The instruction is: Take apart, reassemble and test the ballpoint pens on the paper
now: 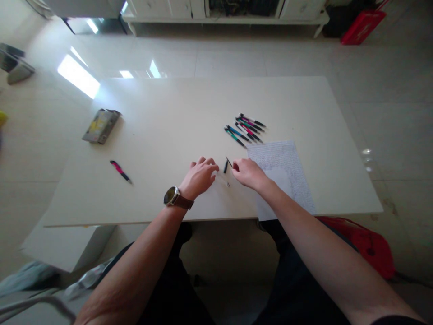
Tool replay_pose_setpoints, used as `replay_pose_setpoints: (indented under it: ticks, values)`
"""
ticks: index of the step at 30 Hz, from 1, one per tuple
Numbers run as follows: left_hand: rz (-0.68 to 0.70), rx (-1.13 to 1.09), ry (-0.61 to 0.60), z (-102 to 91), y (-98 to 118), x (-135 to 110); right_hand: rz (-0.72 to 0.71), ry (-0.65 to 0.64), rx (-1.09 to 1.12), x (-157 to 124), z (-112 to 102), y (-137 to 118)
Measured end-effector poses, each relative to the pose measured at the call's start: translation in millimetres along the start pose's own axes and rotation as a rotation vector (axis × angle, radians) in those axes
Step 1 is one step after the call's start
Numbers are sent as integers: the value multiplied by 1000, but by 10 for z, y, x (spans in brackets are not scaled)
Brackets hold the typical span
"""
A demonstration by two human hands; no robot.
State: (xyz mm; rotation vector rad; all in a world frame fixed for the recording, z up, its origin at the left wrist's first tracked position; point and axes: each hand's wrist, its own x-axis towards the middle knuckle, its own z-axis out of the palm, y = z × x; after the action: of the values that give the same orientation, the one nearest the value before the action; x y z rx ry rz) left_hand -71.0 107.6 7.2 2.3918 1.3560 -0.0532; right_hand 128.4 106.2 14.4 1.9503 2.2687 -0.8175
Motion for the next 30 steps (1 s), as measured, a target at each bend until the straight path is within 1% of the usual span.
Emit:
replay_pose_setpoints:
  ticks: [4,6,8,12,16,19,22,25,30]
  values:
    - [4,-25,30,-8,-6,16,-134,65,24,15,44,-16]
    - [-5,-25,46,-3,-22,24,-189,68,9,7,92,-40]
    - [-23,-18,47,4,-40,26,-214,48,-28,-12,143,-73]
    - [-61,-16,45,15,-65,9,-233,-2,-73,-52,206,-136]
    - [-76,-22,82,2,-75,-7,-252,-39,-73,-68,197,-158]
    - [-114,-23,101,-27,-90,-10,-261,-34,-65,-68,184,-151]
    - [-167,-30,77,-37,-127,-14,-254,-26,-45,-60,187,-137]
    - [-208,-62,39,-6,-185,-18,-247,-25,-23,-52,198,-127]
    - [-249,-63,30,59,-271,-13,-237,-8,-12,-46,208,-118]
